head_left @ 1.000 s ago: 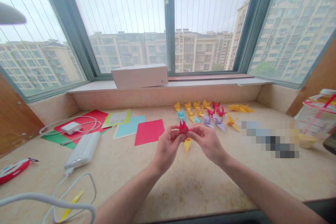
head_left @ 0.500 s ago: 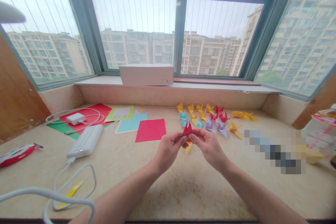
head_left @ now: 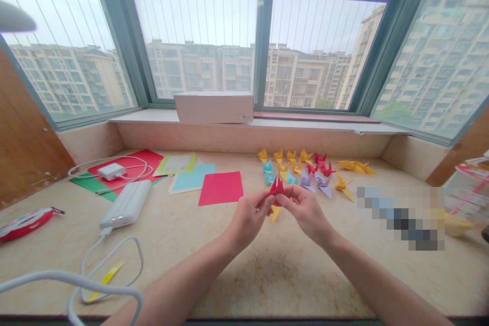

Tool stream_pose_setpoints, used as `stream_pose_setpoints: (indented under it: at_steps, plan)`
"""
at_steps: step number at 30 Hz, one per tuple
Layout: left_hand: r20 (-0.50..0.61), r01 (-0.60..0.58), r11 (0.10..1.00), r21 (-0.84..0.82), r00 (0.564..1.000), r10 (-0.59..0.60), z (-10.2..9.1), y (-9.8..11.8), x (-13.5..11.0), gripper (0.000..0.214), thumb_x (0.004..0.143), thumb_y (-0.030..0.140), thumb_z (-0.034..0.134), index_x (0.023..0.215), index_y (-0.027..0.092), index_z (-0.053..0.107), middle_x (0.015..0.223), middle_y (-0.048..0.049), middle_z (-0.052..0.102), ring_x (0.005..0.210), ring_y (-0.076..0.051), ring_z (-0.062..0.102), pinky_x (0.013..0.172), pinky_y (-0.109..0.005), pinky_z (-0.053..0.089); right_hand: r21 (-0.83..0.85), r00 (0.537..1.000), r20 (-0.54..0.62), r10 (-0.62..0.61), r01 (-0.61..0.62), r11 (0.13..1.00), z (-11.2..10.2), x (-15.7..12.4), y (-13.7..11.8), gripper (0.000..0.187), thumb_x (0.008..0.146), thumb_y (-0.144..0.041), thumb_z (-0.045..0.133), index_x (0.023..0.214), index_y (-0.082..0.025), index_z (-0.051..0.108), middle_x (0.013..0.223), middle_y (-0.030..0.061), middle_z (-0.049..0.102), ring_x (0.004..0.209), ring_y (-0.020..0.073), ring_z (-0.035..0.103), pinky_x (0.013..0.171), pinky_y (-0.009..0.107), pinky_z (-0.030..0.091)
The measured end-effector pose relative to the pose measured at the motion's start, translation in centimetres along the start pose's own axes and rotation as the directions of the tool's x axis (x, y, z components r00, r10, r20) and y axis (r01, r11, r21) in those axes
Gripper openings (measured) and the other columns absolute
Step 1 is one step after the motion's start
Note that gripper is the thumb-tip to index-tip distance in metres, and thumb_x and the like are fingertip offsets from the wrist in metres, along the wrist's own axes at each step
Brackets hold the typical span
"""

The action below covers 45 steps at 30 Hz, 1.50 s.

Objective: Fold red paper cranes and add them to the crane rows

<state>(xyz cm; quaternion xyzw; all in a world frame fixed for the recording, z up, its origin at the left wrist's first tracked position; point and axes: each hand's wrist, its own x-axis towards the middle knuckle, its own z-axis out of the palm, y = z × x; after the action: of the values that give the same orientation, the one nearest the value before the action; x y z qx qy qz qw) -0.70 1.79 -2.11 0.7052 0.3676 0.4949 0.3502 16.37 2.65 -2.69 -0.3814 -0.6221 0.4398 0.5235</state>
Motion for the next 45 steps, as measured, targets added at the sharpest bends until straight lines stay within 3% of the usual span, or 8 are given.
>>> stream_pose_setpoints:
  at_steps: [5, 12, 16, 19, 22, 30, 38, 45]
  plan:
    - [0.016, 0.012, 1.000, 0.025, 1.000, -0.013, -0.1, 0.0, 0.1, 0.031, 0.092, 0.039, 0.055, 0.089, 0.013, 0.073, 0.069, -0.0042, 0.066, 0.062, -0.014, 0.060, 0.060, -0.024, 0.047, 0.032, 1.000, -0.002, -0.011, 0.011, 0.999, 0.2, -0.1, -0.4, 0.033, 0.082, -0.048, 0.071, 0.097, -0.018, 0.070, 0.090, 0.0073, 0.074, 0.079, 0.0210, 0.067, 0.075, 0.035, 0.051]
    - [0.034, 0.019, 0.999, 0.048, 0.999, -0.020, -0.1, 0.3, 0.0, 0.029, 0.092, 0.035, 0.054, 0.082, 0.014, 0.072, 0.062, -0.0028, 0.064, 0.059, -0.014, 0.058, 0.057, -0.023, 0.045, -0.116, 0.995, -0.070, -0.074, 0.066, 0.991, 0.1, -0.2, -1.0, 0.029, 0.083, -0.046, 0.070, 0.075, -0.019, 0.069, 0.071, 0.0029, 0.070, 0.069, 0.0172, 0.060, 0.070, 0.032, 0.046]
    - [0.014, 0.075, 0.995, -0.068, 0.997, -0.074, 0.1, 0.4, 0.1, 0.032, 0.091, 0.039, 0.055, 0.079, 0.014, 0.069, 0.061, -0.0027, 0.063, 0.056, -0.013, 0.057, 0.055, -0.023, 0.043, -0.007, 0.997, -0.065, -0.033, 0.033, 0.999, 0.2, 0.0, -0.7, 0.032, 0.082, -0.049, 0.070, 0.093, -0.019, 0.068, 0.082, 0.0049, 0.072, 0.073, 0.0190, 0.065, 0.071, 0.033, 0.050]
    - [-0.042, 0.109, 0.983, -0.145, 0.992, -0.116, -0.1, 0.7, 0.2, 0.032, 0.090, 0.041, 0.057, 0.079, 0.013, 0.067, 0.058, -0.0011, 0.061, 0.054, -0.012, 0.055, 0.054, -0.022, 0.042, -0.018, 0.990, -0.100, -0.100, 0.098, 0.995, 0.2, -0.1, -0.7, 0.043, 0.080, -0.045, 0.074, 0.113, -0.022, 0.059, 0.086, 0.0021, 0.069, 0.074, 0.0171, 0.064, 0.072, 0.032, 0.051]
    - [-0.081, 0.101, 0.981, -0.166, 0.990, -0.116, -0.4, 1.0, 0.3, 0.031, 0.089, 0.042, 0.060, 0.082, 0.013, 0.068, 0.057, 0.0004, 0.060, 0.053, -0.012, 0.054, 0.053, -0.022, 0.041, -0.058, 0.986, -0.081, -0.149, 0.145, 0.988, 0.4, -0.3, -0.8, 0.038, 0.080, -0.042, 0.075, 0.109, -0.024, 0.057, 0.088, 0.0018, 0.068, 0.076, 0.0166, 0.064, 0.075, 0.033, 0.051]
    - [-0.115, 0.082, 0.989, -0.124, 0.989, -0.096, -0.2, 1.0, 0.2, 0.029, 0.088, 0.041, 0.061, 0.085, 0.013, 0.070, 0.059, -0.0001, 0.062, 0.054, -0.012, 0.055, 0.053, -0.022, 0.042, -0.007, 0.995, -0.046, -0.087, 0.086, 0.996, 0.9, -0.6, -1.0, 0.031, 0.082, -0.042, 0.073, 0.102, -0.022, 0.059, 0.090, 0.0038, 0.069, 0.080, 0.0188, 0.067, 0.078, 0.035, 0.053]
    - [-0.071, 0.058, 0.984, -0.169, 0.995, -0.070, 0.0, 1.1, 0.0, 0.035, 0.089, 0.040, 0.061, 0.111, 0.013, 0.069, 0.081, -0.0074, 0.072, 0.068, -0.017, 0.066, 0.063, -0.026, 0.052, 0.038, 0.993, -0.061, -0.102, 0.105, 0.994, 0.6, -0.2, -0.7, 0.031, 0.082, -0.041, 0.072, 0.104, -0.023, 0.059, 0.091, 0.0045, 0.071, 0.082, 0.0195, 0.066, 0.077, 0.035, 0.052]
    - [-0.075, 0.033, 0.970, -0.239, 0.996, -0.053, 0.2, 0.7, 0.1, 0.050, 0.088, 0.034, 0.064, 0.133, 0.018, 0.048, 0.090, -0.0064, 0.070, 0.071, -0.015, 0.067, 0.069, -0.029, 0.055, 0.029, 0.993, -0.058, -0.103, 0.105, 0.994, 0.4, -0.1, -1.1, 0.033, 0.082, -0.042, 0.073, 0.105, -0.023, 0.059, 0.092, 0.0046, 0.072, 0.081, 0.0190, 0.066, 0.076, 0.034, 0.052]
